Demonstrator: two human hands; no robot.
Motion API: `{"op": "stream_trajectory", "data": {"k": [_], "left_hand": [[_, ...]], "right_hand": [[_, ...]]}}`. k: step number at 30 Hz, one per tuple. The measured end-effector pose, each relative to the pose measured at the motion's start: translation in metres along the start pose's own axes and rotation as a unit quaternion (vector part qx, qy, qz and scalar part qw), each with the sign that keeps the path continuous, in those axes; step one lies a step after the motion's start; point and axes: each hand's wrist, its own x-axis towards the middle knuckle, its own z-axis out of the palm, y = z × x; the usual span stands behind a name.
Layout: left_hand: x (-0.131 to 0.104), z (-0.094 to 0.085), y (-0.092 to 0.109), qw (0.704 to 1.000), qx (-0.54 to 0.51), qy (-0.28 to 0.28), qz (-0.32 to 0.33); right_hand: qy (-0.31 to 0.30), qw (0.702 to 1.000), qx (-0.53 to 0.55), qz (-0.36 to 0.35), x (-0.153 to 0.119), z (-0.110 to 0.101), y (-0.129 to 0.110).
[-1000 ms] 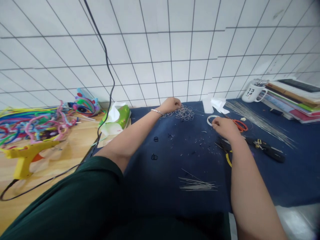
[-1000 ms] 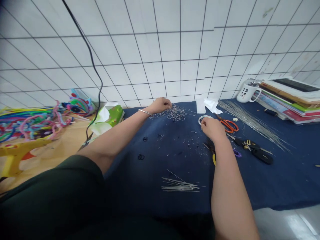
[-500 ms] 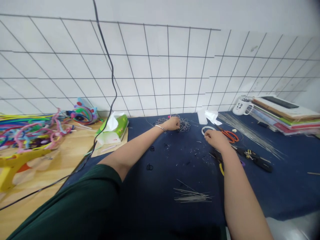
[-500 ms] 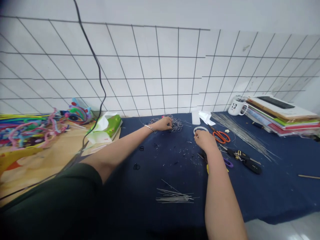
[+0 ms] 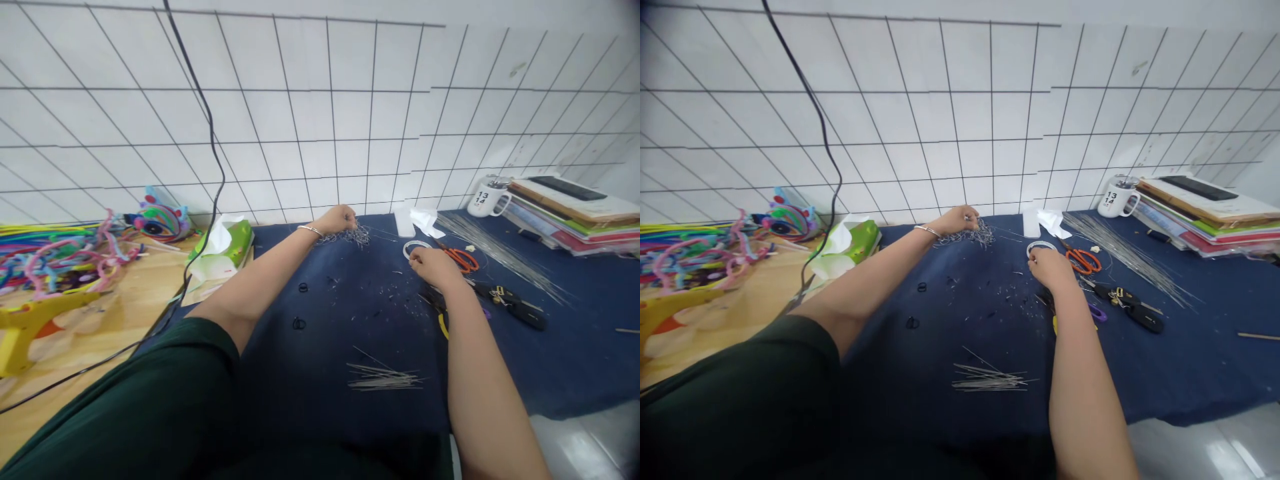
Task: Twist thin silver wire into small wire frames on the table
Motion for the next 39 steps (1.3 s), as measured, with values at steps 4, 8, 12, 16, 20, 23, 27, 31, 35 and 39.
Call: {"op": "stream_trajectory", "data": {"k": [4, 8, 12, 16, 20, 23, 27, 31, 35, 39], "left_hand": [[0.000, -0.023, 0.001, 0.997, -0.033, 0.073, 0.017], [-0.008, -0.041, 0.003, 0.988, -0.071, 0.129, 0.044], [-0.020, -0.052, -0.003, 0.985, -0.070, 0.153, 0.038], [-0.020, -0.054, -0.006, 0.981, -0.077, 0.174, 0.040], [-0.004, -0.048, -0.002, 0.974, -0.082, 0.205, 0.045], [0.008, -0.039, -0.001, 0.966, -0.074, 0.244, 0.041], [0.012, -0.024, -0.009, 0.957, -0.068, 0.280, 0.029], [0.008, -0.015, -0.015, 0.961, -0.063, 0.268, 0.018], [0.005, -0.009, -0.016, 0.961, -0.053, 0.271, 0.010], [0.001, 0.003, -0.019, 0.973, -0.043, 0.226, -0.004]], "right_hand": [[-0.005, 1.000, -0.013, 0.001, 0.001, 0.002, 0.001], [-0.016, 1.000, -0.012, 0.003, 0.002, 0.003, 0.001], [-0.028, 1.000, -0.012, 0.005, 0.002, 0.003, -0.002], [-0.033, 0.999, -0.020, -0.001, 0.003, 0.004, -0.006], [-0.038, 0.999, -0.024, 0.000, 0.003, 0.006, -0.006], [-0.039, 0.999, -0.025, 0.002, 0.003, 0.006, -0.005], [-0.043, 0.999, -0.027, 0.005, 0.003, 0.004, -0.005], [-0.046, 0.998, -0.031, 0.002, 0.003, 0.004, -0.007], [-0.050, 0.998, -0.031, -0.001, 0.004, 0.006, -0.008], [-0.046, 0.998, -0.033, -0.004, 0.005, 0.008, -0.007]]}}
